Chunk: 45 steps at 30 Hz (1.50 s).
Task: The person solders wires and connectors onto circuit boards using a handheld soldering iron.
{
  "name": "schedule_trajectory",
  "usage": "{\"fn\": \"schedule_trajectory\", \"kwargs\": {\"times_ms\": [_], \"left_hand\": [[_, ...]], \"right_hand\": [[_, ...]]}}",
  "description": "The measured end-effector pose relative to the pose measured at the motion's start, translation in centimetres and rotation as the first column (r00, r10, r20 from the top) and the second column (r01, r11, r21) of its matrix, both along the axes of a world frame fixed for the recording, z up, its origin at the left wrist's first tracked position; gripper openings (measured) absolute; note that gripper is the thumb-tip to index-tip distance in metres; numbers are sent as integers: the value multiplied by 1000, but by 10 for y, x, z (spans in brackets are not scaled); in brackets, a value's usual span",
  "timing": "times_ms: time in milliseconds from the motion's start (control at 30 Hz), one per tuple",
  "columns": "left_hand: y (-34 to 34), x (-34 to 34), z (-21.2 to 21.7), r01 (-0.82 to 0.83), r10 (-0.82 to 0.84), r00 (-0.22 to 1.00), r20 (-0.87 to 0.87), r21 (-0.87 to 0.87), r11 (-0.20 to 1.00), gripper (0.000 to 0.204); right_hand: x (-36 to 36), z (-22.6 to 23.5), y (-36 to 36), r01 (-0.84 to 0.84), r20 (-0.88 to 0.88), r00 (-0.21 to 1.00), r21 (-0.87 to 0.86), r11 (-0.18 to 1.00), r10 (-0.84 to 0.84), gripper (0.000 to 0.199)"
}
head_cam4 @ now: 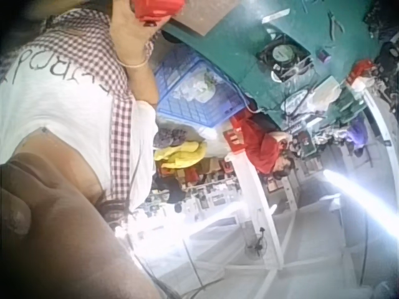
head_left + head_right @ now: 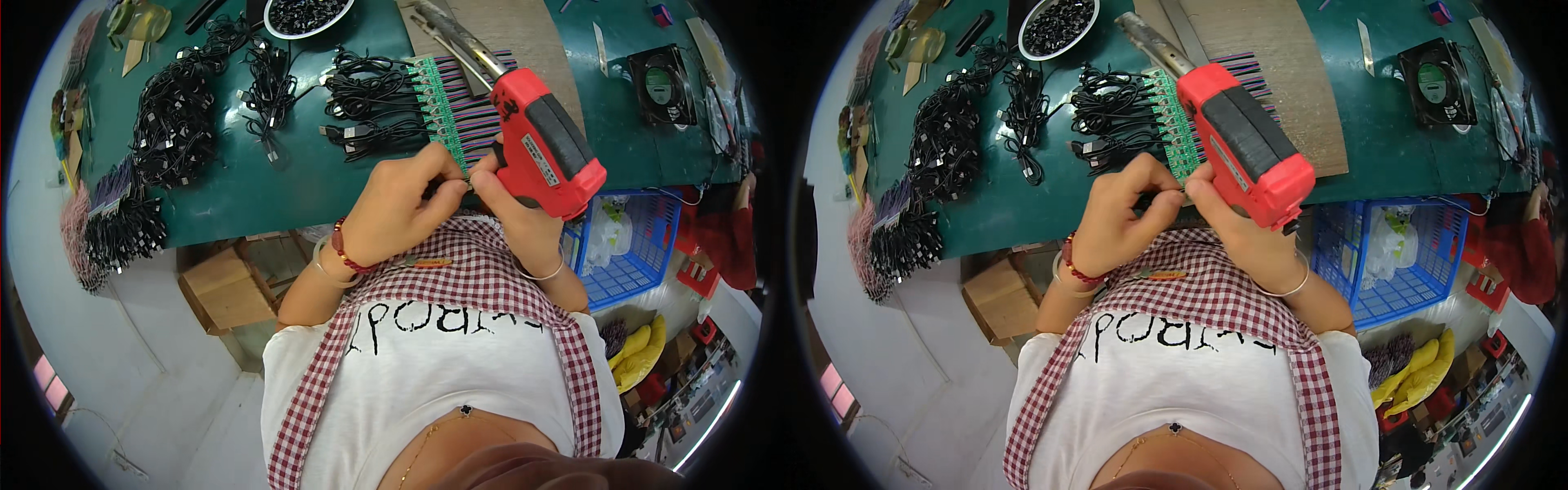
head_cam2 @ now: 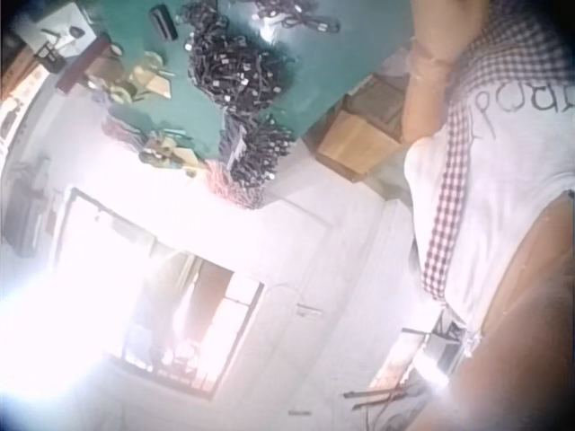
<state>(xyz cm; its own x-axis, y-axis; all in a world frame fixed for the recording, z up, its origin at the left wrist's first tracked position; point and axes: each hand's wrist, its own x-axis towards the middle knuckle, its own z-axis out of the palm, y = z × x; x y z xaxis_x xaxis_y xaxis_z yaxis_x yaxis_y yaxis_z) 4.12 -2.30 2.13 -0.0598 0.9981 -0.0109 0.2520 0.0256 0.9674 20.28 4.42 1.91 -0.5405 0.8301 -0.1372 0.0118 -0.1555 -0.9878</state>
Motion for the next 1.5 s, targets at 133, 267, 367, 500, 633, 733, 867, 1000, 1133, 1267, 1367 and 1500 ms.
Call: {"fn": "schedule_trajectory", "kwargs": {"times_ms": [133, 267, 367, 500, 633, 733, 867, 1000, 1133, 1267, 1367, 1500], "left_hand": [[-2, 1, -4, -45, 47, 997, -57, 45, 998, 11], [-1, 3, -8, -56, 116, 934, 338, -183, 981, 11], [-3, 10, -13, 45, 147, 768, 623, -282, 958, 10], [1, 15, -10, 89, 186, 696, 694, -340, 936, 13], [3, 22, -10, 40, 228, 656, 719, -335, 941, 8], [1, 21, -11, -1, 229, 702, 674, -321, 947, 7], [1, 15, -8, 14, 187, 809, 558, -336, 942, 7], [0, 17, -9, -139, 214, 898, 385, -215, 967, 6], [3, 21, -15, -262, 261, 959, 113, -4, 965, 6], [5, 25, -15, -282, 292, 956, -24, 197, 939, 10], [5, 26, -13, -293, 314, 947, -64, 222, 930, 13], [6, 21, -16, -220, 318, 915, -248, 352, 910, 15]], "right_hand": [[9, -4, 22, -56, 364, 924, 428, 902, -115, 42], [9, -3, 21, 112, 9, 994, 22, 993, -112, 41], [7, -6, 17, -52, -33, 998, 115, 992, 56, 42], [5, -2, 13, -126, -3, 992, 195, 973, 129, 24], [4, 0, 13, -127, 59, 991, 207, 970, 117, 9], [6, -7, 9, -64, 157, 987, 333, 941, 12, 11], [4, -12, 10, -100, 211, 977, 389, 916, 18, 15], [-1, -3, 7, 13, 14, 1000, 128, 992, -15, 15], [-2, 2, 2, 47, -36, 998, -18, 999, -47, 15], [-4, -2, 0, 80, -26, 996, -101, 992, -83, 46], [-5, 0, 4, 85, -104, 990, -95, 992, -94, 11], [4, -2, 12, -44, 61, 997, -70, 997, 48, 6]]}}
